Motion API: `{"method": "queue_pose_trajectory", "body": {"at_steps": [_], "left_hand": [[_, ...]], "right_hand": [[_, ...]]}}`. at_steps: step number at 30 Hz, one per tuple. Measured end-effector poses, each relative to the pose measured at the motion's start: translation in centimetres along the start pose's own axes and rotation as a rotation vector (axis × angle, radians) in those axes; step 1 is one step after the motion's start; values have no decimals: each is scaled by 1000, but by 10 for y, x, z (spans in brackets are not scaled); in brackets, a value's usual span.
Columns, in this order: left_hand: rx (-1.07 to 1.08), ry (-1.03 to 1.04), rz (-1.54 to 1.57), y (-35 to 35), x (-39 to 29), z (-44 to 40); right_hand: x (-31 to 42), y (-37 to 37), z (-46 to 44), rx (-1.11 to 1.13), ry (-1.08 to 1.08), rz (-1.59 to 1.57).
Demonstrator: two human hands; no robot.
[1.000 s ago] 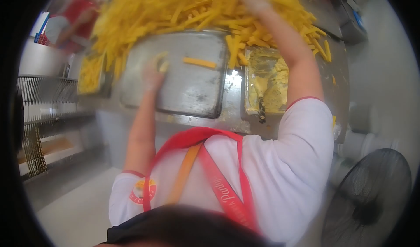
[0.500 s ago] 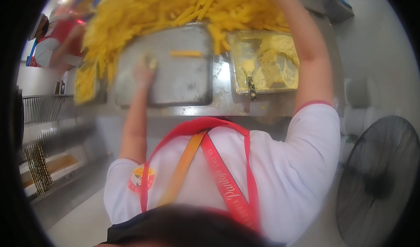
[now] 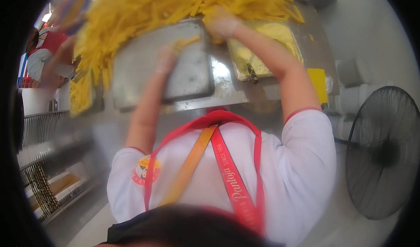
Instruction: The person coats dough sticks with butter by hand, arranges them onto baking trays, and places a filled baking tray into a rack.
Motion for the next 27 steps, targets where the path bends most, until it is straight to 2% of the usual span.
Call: {"method": "queue_pose_trajectory", "body": {"at_steps": [1,3,5,7,10,11,16,17,20,21,22,24,27], "left_hand": [[-37,-94,84,1,3,1],[-107,-287,257,3,7,5],[-155,-249,-9,3,10,9],[-161,-206,-223,6,15,11],[-47,-280,-277,5,16,12],[-21,-309,-304,-1,9,10],[-332,-283,13,-6,7,14],[-385,-284,92,-9,4,13],[-433,-248,166,-3,21,24],[-438,-368,355,-16,-2,21],[-463,-494,537,-31,-28,17],[-485,-597,726,-40,-52,12],[-465,-448,724,-42,-92,1]], "right_hand": [[-11,-2,3,-82,11,7],[-27,8,6,-264,58,-204],[-32,17,35,-362,144,-492],[-26,32,80,-178,59,-403],[-14,103,111,65,-97,-337],[-4,122,112,65,-137,-354],[6,141,99,73,-288,-331],[4,137,101,26,-264,-434],[-26,177,87,-405,-82,-1064],[-35,175,86,-353,186,-1193],[-40,175,86,-375,201,-1211],[-46,179,85,-421,230,-1257],[-95,212,69,-347,544,-1593]]}}
Point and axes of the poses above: each hand's wrist, its own z-axis away from the middle knuckle, its own y-axis out of the palm, x = y × z, the point moved 1 cm from there along -z, towards the middle knuckle, and after that the axes turned 6 degrees about y, right-handed, at the moved point
